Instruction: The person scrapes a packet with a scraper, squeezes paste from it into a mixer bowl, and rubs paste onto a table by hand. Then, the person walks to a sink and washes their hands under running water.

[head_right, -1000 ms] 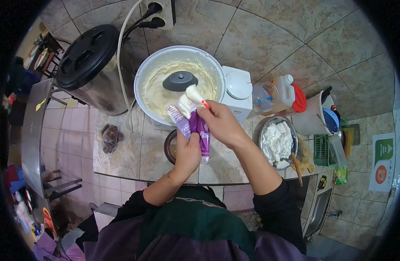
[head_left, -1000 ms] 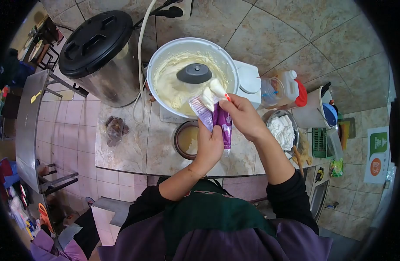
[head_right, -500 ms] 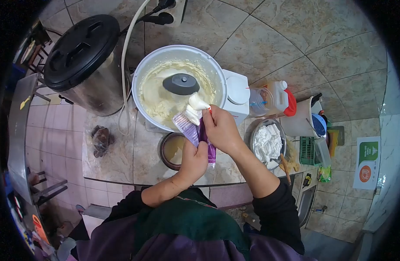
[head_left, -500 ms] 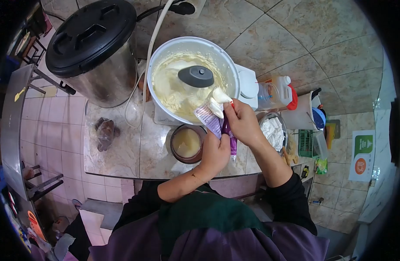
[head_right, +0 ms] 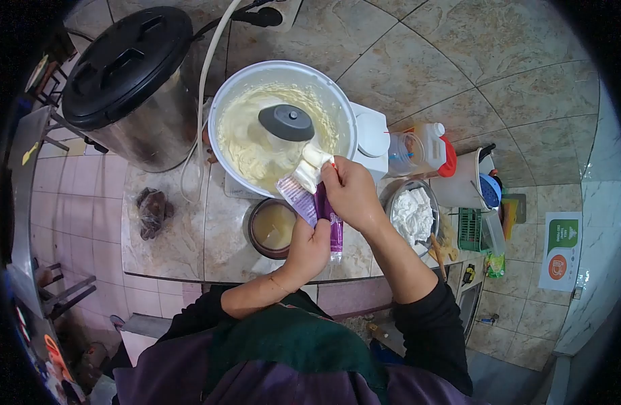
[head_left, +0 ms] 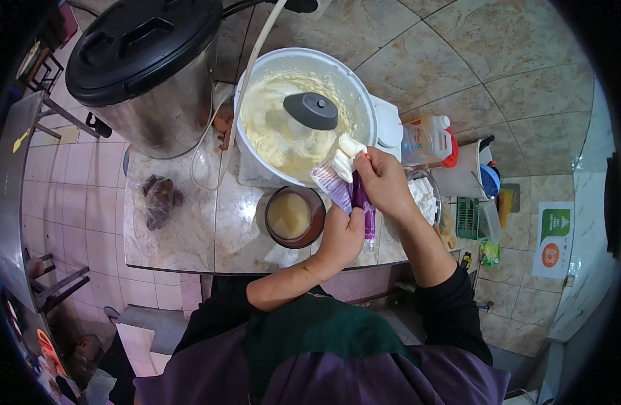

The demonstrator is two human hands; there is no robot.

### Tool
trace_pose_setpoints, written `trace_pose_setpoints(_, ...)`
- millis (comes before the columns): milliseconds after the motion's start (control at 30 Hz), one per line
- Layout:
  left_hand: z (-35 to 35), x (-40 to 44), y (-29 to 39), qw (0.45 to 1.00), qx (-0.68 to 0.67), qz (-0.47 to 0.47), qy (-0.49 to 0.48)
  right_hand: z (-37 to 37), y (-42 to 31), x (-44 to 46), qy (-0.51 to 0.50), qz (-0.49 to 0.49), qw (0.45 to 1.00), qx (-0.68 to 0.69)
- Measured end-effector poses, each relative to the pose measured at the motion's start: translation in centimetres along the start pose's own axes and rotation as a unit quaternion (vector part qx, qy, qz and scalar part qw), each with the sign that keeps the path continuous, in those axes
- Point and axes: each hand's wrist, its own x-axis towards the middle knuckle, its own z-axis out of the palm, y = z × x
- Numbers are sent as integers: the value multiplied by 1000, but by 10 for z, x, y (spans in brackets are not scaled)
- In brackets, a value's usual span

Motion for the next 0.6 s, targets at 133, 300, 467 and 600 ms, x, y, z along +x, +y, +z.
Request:
trace_pose_setpoints(133, 3, 1, -3, 999, -12, 32, 15, 1, 5, 4, 3, 7, 998, -59)
trace_pose_setpoints(300, 8, -1, 15, 995, -84, 30, 42, 0, -5, 5, 0, 60, 998, 9)
trace_pose_setpoints(467, 8, -2, 15, 990, -118, 62, 54, -2, -21, -1, -70, 122, 967, 212)
trace_pose_setpoints(600, 8, -5, 15, 990, -128, 33, 46, -10, -11, 1, -132, 118, 972, 157)
